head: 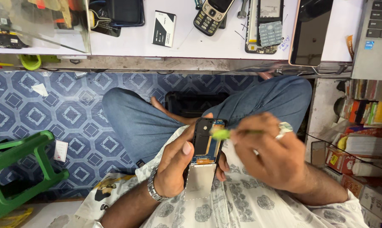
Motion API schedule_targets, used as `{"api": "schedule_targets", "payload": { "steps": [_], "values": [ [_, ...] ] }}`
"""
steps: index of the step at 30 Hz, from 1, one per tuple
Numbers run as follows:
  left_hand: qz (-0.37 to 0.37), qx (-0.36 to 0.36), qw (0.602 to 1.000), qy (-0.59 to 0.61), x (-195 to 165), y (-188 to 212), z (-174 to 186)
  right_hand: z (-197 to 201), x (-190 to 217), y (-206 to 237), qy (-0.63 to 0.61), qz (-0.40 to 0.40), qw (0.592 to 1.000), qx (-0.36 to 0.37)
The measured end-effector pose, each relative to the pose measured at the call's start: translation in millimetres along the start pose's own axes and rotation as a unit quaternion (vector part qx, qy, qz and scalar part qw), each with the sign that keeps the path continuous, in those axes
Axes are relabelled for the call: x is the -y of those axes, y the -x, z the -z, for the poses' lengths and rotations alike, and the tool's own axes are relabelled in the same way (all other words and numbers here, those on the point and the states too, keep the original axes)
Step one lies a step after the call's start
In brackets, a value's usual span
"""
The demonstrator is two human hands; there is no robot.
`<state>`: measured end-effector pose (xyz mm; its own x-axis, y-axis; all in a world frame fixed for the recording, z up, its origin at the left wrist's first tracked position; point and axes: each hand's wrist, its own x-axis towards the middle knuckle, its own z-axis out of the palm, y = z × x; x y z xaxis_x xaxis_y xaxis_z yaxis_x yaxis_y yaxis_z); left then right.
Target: The person sits on the floor and disassembles a feature phone, prying off the back cover, removing the battery, and separating the keypad and front frame. They then spray liquid on the phone and scrub its parts with a brush.
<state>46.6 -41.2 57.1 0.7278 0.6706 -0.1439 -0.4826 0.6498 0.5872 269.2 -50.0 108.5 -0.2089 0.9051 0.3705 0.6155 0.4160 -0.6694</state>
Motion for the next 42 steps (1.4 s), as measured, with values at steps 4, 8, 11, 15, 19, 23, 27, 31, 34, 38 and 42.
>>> {"api": "schedule_targets", "payload": {
  "steps": [4,8,11,15,19,23,27,31,34,38,42],
  "values": [
    [0.004,-0.009,1.0,-0.004,-0.4,0.1,-0.8,-0.4,-0.8,0.0,0.015,-0.007,1.0,-0.001],
    [0.002,-0.016,1.0,-0.001,-0.5,-2.7,-1.3,0.2,-0.7,0.6,-0.075,0.028,0.996,0.046],
    [-0.01,-0.01,1.0,-0.004,-0.5,-3.5,-1.5,-1.7,1.3,1.3,0.058,-0.024,0.998,-0.022],
    [-0.006,-0.009,1.0,-0.001,-0.9,-2.8,-1.4,-1.8,1.7,1.8,-0.019,0.013,1.0,0.013],
    [-0.009,-0.001,1.0,0.015,-0.5,-4.1,-2.1,0.5,0.6,2.2,-0.016,0.021,0.999,0.022],
    [-0.002,-0.005,1.0,0.027,-2.8,-4.7,-1.8,1.2,-0.4,2.4,0.016,-0.009,1.0,0.008],
    [0.01,-0.027,0.999,0.025,-3.4,-5.8,-3.6,3.3,0.3,5.2,0.092,0.087,0.99,0.064],
    [-0.008,-0.025,0.999,0.025,-5.1,-6.0,-4.8,3.6,-1.4,10.0,-0.028,-0.013,1.0,0.003],
    [-0.007,-0.048,0.999,0.019,-6.6,-7.0,-3.3,5.0,-4.8,15.9,-0.012,-0.036,0.999,0.001],
    [-0.01,-0.067,0.998,0.017,-5.3,-9.3,1.7,1.0,-17.6,25.9,-0.046,-0.103,0.994,0.008],
    [-0.029,-0.08,0.996,0.013,-0.1,-11.2,12.3,-13.9,-38.6,37.8,-0.242,-0.192,0.951,-0.033]
  ]
}}
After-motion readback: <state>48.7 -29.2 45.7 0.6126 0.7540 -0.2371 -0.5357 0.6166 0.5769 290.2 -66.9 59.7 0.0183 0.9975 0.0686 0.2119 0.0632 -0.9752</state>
